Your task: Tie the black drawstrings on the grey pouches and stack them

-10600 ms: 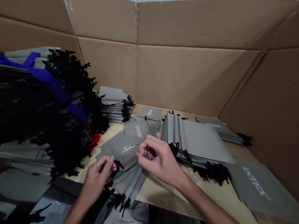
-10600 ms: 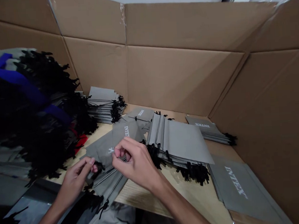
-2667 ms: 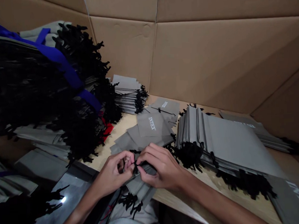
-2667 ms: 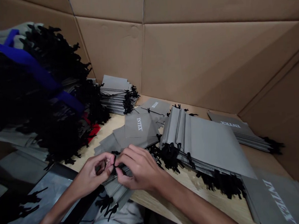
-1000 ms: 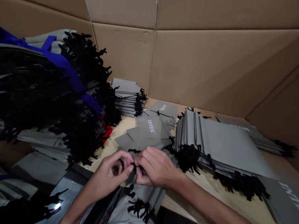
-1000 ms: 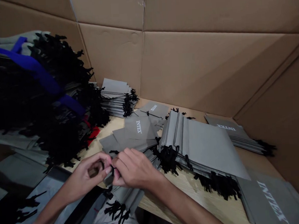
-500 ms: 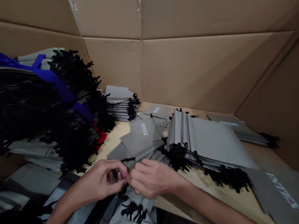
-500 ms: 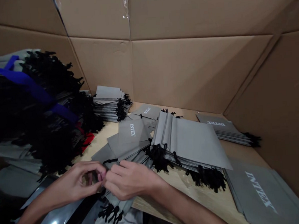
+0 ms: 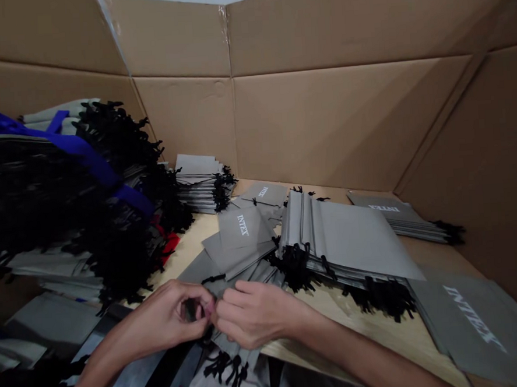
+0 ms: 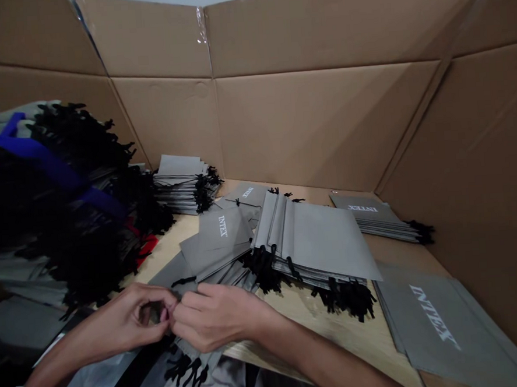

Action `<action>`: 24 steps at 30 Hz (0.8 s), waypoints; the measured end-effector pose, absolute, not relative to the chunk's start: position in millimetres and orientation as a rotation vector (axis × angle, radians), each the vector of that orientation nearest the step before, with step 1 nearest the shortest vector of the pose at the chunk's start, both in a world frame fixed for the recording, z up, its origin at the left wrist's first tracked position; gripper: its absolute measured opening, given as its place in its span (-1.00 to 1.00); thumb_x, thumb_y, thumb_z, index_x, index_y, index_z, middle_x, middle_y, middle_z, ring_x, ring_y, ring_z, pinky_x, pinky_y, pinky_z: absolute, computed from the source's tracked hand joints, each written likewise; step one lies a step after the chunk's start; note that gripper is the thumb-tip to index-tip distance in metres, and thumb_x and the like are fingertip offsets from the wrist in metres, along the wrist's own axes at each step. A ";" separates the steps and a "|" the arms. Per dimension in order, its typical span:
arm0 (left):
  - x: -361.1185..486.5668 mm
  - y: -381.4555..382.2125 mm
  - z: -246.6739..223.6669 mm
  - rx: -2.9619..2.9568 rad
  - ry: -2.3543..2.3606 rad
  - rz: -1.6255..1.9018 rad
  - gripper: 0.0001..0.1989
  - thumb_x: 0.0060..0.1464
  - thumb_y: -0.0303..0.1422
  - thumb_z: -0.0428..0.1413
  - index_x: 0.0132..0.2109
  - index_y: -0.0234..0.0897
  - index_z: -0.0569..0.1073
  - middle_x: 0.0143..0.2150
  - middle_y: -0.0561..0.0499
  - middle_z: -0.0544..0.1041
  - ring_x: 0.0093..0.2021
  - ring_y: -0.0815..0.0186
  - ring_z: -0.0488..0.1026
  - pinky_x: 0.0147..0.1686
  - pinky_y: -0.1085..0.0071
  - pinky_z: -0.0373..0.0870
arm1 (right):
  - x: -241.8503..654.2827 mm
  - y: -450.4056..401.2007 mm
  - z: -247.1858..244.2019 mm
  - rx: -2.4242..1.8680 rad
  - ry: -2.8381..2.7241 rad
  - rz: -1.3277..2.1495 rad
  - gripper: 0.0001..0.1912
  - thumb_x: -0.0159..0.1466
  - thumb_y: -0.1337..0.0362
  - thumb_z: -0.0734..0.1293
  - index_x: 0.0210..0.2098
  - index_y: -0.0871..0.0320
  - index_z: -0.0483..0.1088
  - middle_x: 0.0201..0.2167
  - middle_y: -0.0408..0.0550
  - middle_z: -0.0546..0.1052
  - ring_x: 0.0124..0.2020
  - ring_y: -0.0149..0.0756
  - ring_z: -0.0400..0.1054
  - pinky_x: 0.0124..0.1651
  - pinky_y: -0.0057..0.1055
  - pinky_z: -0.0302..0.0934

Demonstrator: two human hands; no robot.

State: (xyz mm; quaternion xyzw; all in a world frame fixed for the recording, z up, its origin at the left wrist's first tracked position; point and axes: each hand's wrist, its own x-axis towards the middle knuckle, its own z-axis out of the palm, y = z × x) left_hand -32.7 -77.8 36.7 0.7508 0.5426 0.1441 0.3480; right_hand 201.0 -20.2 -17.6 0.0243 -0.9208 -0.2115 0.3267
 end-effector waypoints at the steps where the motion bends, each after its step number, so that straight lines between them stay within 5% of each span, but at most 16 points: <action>1: -31.6 -78.3 36.3 1.974 1.401 0.379 -0.82 0.00 -0.48 0.13 -0.30 -0.26 0.64 -0.46 0.17 0.53 -0.45 0.41 0.33 -0.45 0.54 0.19 | 201.3 -20.4 -17.9 0.063 -2.420 -0.551 -0.79 0.53 0.33 0.27 -0.28 0.12 0.35 -0.39 -0.16 0.34 -0.35 -0.27 0.16 -0.29 -0.29 -0.03; 7: -26.2 -79.9 23.0 2.014 1.353 0.497 -0.88 -0.11 -0.54 0.10 -0.41 -0.23 0.45 -0.46 0.19 0.38 -0.44 0.40 0.26 -0.43 0.51 0.14 | 200.6 -20.5 -25.3 -0.037 -2.484 -0.519 -0.83 0.50 0.24 0.33 -0.25 0.11 0.36 -0.38 -0.13 0.37 -0.32 -0.22 0.19 -0.31 -0.25 -0.04; 17: -26.9 -77.8 -6.2 1.752 1.346 0.681 -0.90 -0.04 -0.40 0.09 -0.31 -0.24 0.46 -0.39 0.16 0.40 -0.43 0.39 0.31 -0.42 0.51 0.25 | 192.7 -26.6 -35.1 -0.369 -2.401 -0.274 -0.98 0.33 0.32 0.32 -0.26 0.12 0.39 -0.39 -0.09 0.41 -0.29 -0.17 0.23 -0.24 -0.24 0.11; 24: -36.8 -78.2 -12.5 1.710 1.370 0.832 -0.89 0.04 -0.40 0.12 -0.24 -0.25 0.50 -0.31 0.09 0.51 -0.31 0.33 0.43 -0.32 0.48 0.36 | 198.9 -20.5 -32.7 -0.362 -2.355 0.056 -0.75 0.42 0.22 0.36 0.05 0.19 0.43 -0.16 -0.02 0.55 -0.14 -0.16 0.34 -0.09 -0.25 0.21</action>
